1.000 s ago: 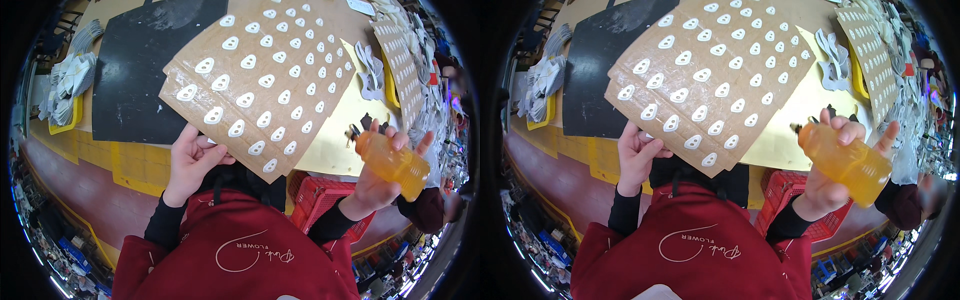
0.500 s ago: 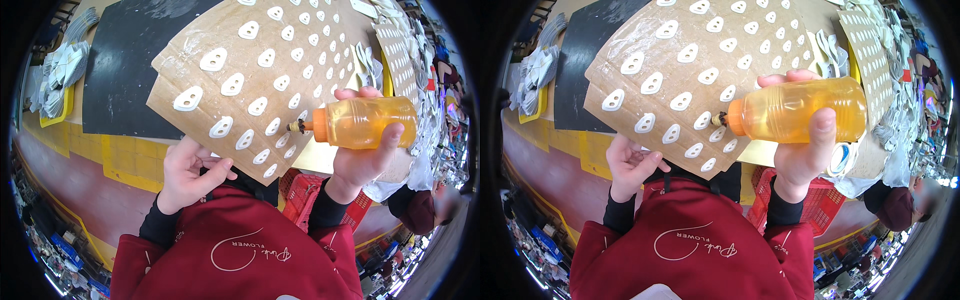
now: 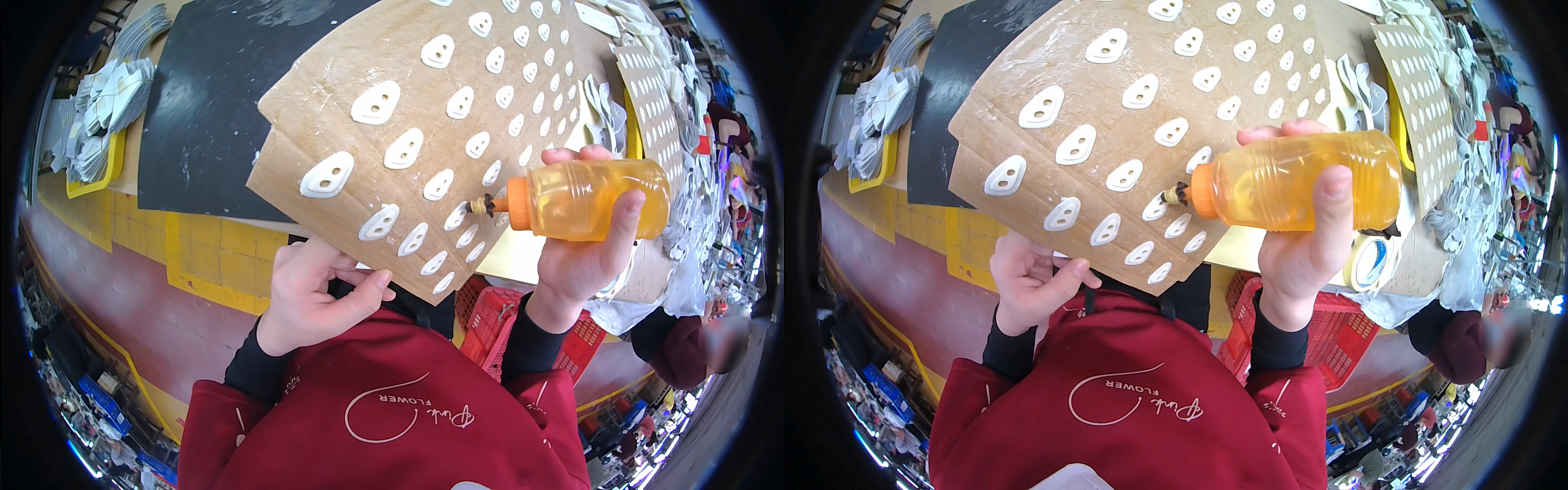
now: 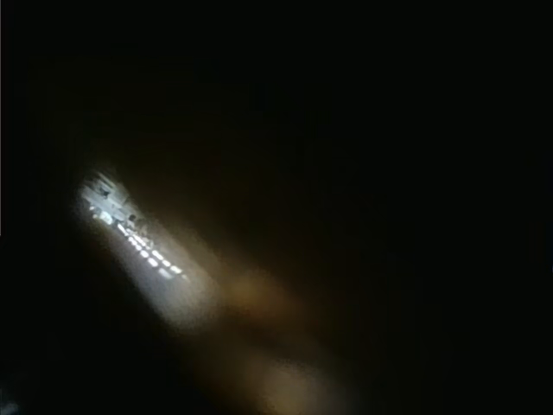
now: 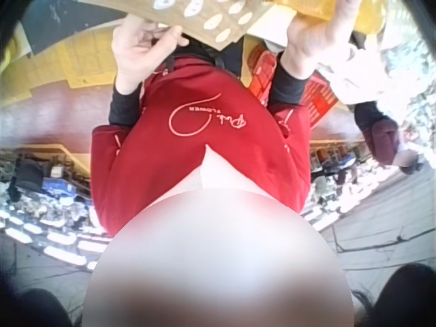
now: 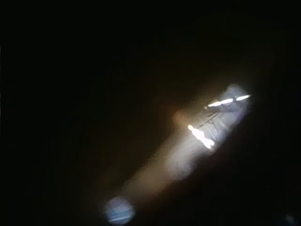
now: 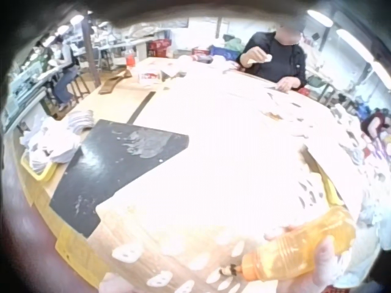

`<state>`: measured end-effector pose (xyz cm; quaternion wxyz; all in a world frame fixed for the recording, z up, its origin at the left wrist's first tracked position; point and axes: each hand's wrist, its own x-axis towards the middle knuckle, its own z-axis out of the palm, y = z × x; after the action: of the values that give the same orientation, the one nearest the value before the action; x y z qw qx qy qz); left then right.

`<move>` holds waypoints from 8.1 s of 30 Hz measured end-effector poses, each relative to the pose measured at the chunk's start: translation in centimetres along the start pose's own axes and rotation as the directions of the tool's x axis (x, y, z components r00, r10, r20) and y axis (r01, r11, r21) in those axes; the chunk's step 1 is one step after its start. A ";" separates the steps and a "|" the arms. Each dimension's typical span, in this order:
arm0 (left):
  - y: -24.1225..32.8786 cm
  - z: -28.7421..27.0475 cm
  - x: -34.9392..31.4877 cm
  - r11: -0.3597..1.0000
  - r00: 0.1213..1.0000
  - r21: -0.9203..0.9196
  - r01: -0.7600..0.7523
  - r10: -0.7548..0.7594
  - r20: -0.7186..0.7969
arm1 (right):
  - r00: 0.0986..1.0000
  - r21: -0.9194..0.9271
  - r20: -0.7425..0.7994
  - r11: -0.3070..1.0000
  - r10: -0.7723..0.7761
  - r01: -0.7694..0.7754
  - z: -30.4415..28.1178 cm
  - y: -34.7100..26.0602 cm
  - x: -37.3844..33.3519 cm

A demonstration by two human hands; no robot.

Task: The person holds a sheet of brown paper with white ghost-shaped stickers and uses a squeeze bottle to apply a small amount of yellow liquid into the center of each sticker. The person works systematically across the sheet, filling each sticker in turn.

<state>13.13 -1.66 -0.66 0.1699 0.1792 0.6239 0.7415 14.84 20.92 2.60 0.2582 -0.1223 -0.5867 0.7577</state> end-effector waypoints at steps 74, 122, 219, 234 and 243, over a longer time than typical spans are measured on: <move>-1.7 -1.1 1.0 0.996 0.992 0.056 0.064 -0.069 0.104 | 0.992 -0.023 0.049 0.993 -0.116 0.117 3.7 -0.5 2.7; -1.9 -1.3 2.3 0.924 0.968 -0.291 0.248 -0.248 0.038 | 0.982 0.194 -0.128 0.975 0.139 -0.112 1.6 0.3 2.9; -2.3 -1.4 2.8 0.921 0.973 -0.321 0.222 -0.232 0.005 | 0.987 -0.010 0.151 0.998 0.059 -0.059 1.5 -1.2 2.7; -0.5 -0.5 2.2 0.944 0.984 -0.276 0.178 -0.169 0.054 | 0.974 -0.281 0.214 0.959 0.080 -0.018 7.0 -1.3 3.2; -0.6 -0.4 2.2 0.957 0.989 -0.247 0.149 -0.141 0.047 | 0.968 -0.291 0.234 0.957 0.091 -0.020 7.3 -1.6 2.7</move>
<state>11.07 -0.87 -1.15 0.2541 0.1208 0.5343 0.7971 9.38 16.66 6.49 0.1422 -0.0806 -0.7137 0.6811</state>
